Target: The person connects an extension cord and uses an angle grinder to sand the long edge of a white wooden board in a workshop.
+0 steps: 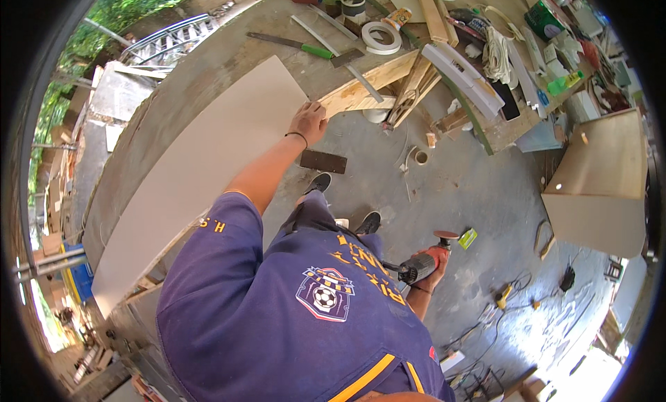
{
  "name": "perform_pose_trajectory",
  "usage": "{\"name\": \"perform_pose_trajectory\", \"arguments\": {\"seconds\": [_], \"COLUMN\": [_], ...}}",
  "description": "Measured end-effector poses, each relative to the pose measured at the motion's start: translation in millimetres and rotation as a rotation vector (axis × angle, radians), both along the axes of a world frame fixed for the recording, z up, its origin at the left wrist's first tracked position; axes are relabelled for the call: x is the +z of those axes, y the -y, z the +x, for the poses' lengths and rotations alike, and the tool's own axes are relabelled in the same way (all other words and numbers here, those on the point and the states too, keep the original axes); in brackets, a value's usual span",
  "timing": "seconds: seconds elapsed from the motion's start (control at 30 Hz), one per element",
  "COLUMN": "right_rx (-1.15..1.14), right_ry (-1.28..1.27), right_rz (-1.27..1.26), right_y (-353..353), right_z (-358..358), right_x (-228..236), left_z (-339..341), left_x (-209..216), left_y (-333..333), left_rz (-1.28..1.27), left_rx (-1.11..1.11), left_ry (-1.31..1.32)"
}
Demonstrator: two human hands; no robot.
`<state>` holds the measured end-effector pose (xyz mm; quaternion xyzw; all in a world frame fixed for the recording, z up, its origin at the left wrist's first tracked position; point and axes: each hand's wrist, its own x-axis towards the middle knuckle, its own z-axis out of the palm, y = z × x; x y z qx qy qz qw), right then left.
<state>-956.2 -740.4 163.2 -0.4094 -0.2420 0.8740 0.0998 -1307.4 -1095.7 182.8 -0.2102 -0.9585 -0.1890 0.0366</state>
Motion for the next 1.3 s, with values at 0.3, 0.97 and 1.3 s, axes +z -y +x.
{"name": "perform_pose_trajectory", "arguments": {"seconds": [0.3, 0.97, 1.3], "right_rx": [0.089, 0.802, 0.931], "right_ry": [0.043, 0.043, -0.092], "right_rz": [0.063, 0.211, 0.113], "right_y": [-86.1, -53.0, -110.1], "right_z": [16.6, -121.1, -146.4], "right_x": [-9.0, -44.1, -36.1], "left_z": [88.2, 91.1, 197.9], "left_x": [5.2, -38.4, -41.1], "left_y": [-16.8, 12.7, -30.4], "left_rz": [-0.158, 2.417, 2.238], "left_rx": [0.305, 1.182, 1.229], "left_ry": [-0.227, 0.213, 0.355]}}
